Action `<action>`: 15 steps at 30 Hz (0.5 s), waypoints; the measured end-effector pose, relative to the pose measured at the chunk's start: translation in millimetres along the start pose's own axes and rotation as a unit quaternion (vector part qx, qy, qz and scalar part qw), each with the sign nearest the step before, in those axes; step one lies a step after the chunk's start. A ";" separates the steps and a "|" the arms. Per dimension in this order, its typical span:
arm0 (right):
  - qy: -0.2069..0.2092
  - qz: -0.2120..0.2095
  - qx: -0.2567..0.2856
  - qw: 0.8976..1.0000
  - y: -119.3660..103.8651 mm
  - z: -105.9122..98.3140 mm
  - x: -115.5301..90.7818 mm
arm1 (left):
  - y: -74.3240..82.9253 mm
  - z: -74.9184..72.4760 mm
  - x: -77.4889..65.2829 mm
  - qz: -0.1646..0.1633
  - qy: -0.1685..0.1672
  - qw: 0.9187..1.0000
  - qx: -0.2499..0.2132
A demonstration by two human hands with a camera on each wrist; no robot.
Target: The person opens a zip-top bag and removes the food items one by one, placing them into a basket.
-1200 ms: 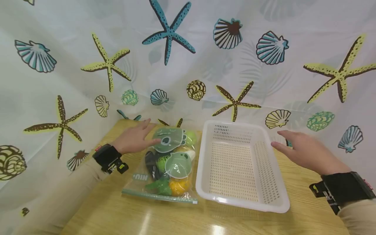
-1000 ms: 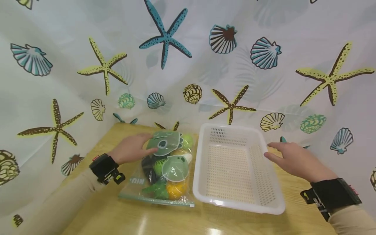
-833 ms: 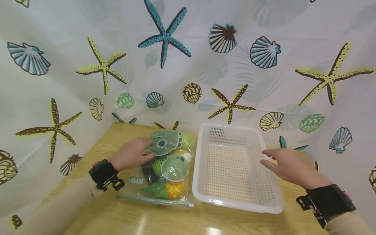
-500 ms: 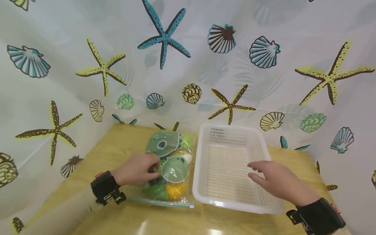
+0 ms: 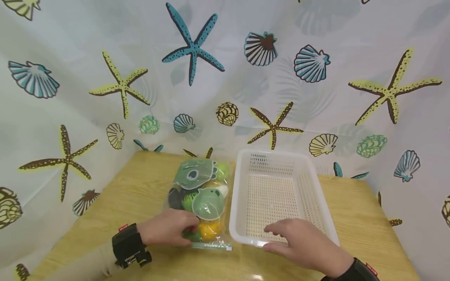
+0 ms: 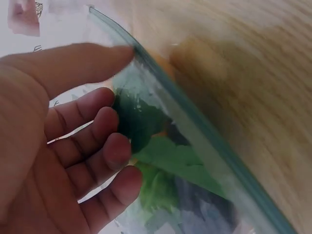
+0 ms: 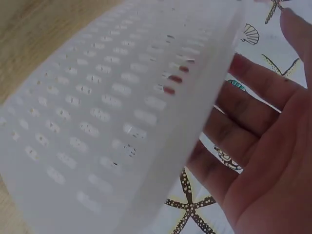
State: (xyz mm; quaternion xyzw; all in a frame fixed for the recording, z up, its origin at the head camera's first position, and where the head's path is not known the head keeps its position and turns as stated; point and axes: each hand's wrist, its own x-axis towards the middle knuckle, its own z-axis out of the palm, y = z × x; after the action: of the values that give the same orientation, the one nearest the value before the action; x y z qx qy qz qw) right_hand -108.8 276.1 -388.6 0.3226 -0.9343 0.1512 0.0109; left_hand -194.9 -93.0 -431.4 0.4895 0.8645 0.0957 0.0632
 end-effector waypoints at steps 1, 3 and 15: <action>0.000 -0.006 -0.002 1.000 -2.1 3.8 -0.9 | 0.2 1.1 0.3 0.000 -0.002 1.000 0.002; -0.003 -0.012 -0.001 1.000 -5.4 10.4 -2.9 | 1.0 3.4 0.3 -0.001 -0.008 1.000 0.001; 0.031 -0.022 0.021 0.999 -1.4 13.6 -12.7 | 7.3 8.2 1.0 0.030 0.006 1.000 0.003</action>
State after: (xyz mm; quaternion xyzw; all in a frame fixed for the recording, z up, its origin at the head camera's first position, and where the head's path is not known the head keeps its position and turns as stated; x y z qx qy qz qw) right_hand -96.9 278.7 -402.7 0.3383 -0.9228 0.1808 0.0366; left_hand -187.7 -87.6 -437.7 0.5149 0.8499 0.0982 0.0535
